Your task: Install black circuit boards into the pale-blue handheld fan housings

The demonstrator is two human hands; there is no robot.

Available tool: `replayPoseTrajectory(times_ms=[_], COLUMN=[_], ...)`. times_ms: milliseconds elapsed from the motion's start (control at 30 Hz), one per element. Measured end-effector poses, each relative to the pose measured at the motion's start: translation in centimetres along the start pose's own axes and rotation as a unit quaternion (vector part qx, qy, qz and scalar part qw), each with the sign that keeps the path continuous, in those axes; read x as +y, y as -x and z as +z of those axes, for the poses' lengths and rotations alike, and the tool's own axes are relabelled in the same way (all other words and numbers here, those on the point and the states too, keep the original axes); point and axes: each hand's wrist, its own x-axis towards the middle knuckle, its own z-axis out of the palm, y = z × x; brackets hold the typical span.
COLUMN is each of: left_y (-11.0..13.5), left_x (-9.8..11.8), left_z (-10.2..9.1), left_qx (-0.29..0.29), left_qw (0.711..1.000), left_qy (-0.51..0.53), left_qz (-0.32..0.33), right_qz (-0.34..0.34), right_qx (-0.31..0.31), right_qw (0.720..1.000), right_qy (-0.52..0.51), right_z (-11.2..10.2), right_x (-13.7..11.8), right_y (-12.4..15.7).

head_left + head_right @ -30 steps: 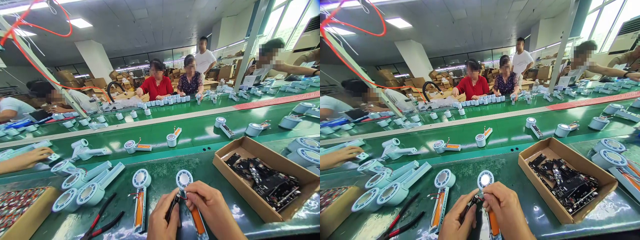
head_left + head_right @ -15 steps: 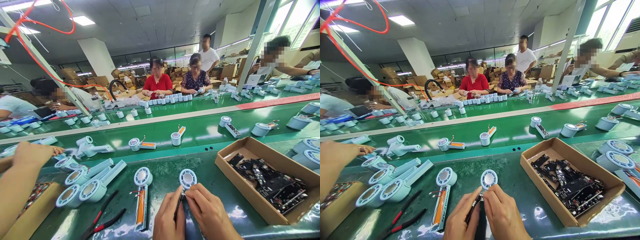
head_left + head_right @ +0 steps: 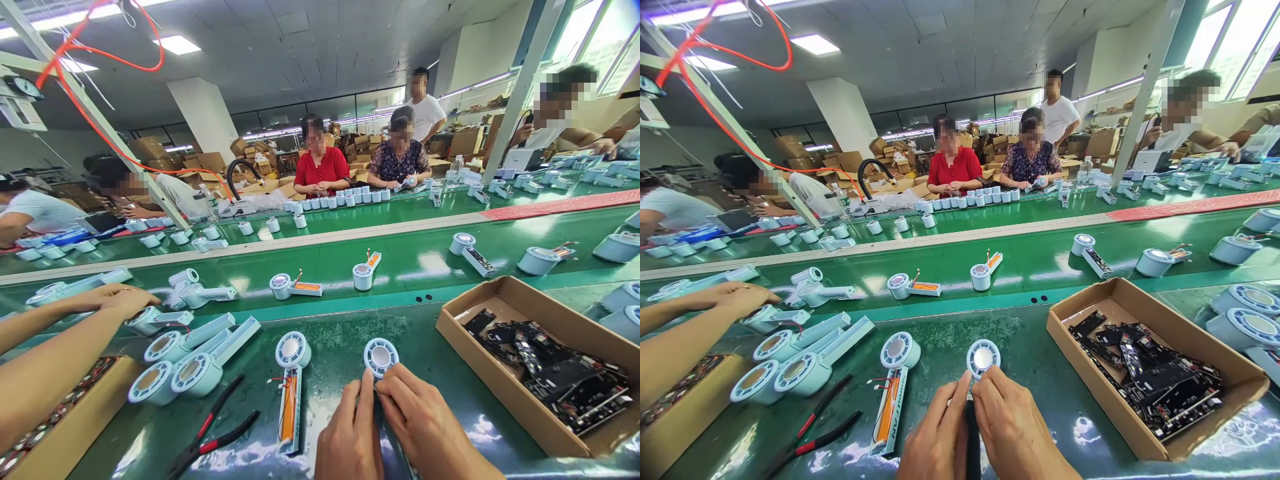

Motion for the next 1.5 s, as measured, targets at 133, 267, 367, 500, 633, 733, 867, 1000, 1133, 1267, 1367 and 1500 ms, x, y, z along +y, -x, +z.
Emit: replayPoseTrajectory(times_ms=[133, 267, 367, 500, 633, 733, 867, 1000, 1133, 1267, 1367, 1500], left_y=[0.1, 0.1, 0.1, 0.1, 0.1, 0.2, 0.4, 0.9, 0.8, 0.1, -0.5, -1.3], left_x=[-0.1, -0.2, -0.2, 0.0, 0.2, 0.2, 0.4, 0.8, 0.8, 0.5, 0.7, 1.6], left_z=[0.7, 1.4, 1.5, 1.4, 1.4, 1.4, 2.0, 2.9, 2.8, 1.6, 0.5, -1.2], left_qx=[0.011, 0.032, 0.041, 0.045, 0.044, 0.042, 0.049, 0.061, 0.049, 0.018, 0.017, -0.019], left_qw=[0.999, 0.987, 0.978, 0.981, 0.989, 0.994, 0.997, 0.996, 0.995, 0.988, 0.983, 0.981], left_qy=[0.032, 0.151, 0.192, 0.178, 0.137, 0.102, 0.044, 0.024, 0.067, 0.145, 0.157, 0.131], left_qz=[-0.025, -0.053, -0.064, -0.064, -0.041, -0.028, -0.036, -0.055, -0.050, -0.042, -0.090, -0.145], right_qz=[0.002, 0.010, 0.014, 0.015, 0.027, 0.030, 0.035, 0.039, 0.035, 0.040, 0.050, 0.031], right_qx=[-0.021, -0.024, -0.016, -0.012, -0.023, -0.028, -0.017, -0.002, -0.029, -0.063, -0.085, -0.106], right_qw=[1.000, 0.999, 0.999, 0.999, 0.999, 0.999, 0.999, 0.999, 0.999, 0.997, 0.994, 0.993], right_qy=[0.018, 0.036, 0.036, 0.031, 0.010, 0.021, 0.024, 0.018, 0.020, -0.024, -0.036, -0.027], right_z=[0.1, 0.4, 0.4, 0.0, -0.1, 0.0, 0.1, 0.4, 0.5, -0.6, -1.8, -3.3], right_x=[-0.1, -0.1, 0.0, -0.1, 0.0, 0.0, 0.0, -0.1, 0.0, 0.2, 0.1, -0.5], right_y=[-0.3, -0.3, -0.1, -0.2, -0.2, -0.1, -0.1, -0.2, -0.2, -0.7, -1.1, -1.7])
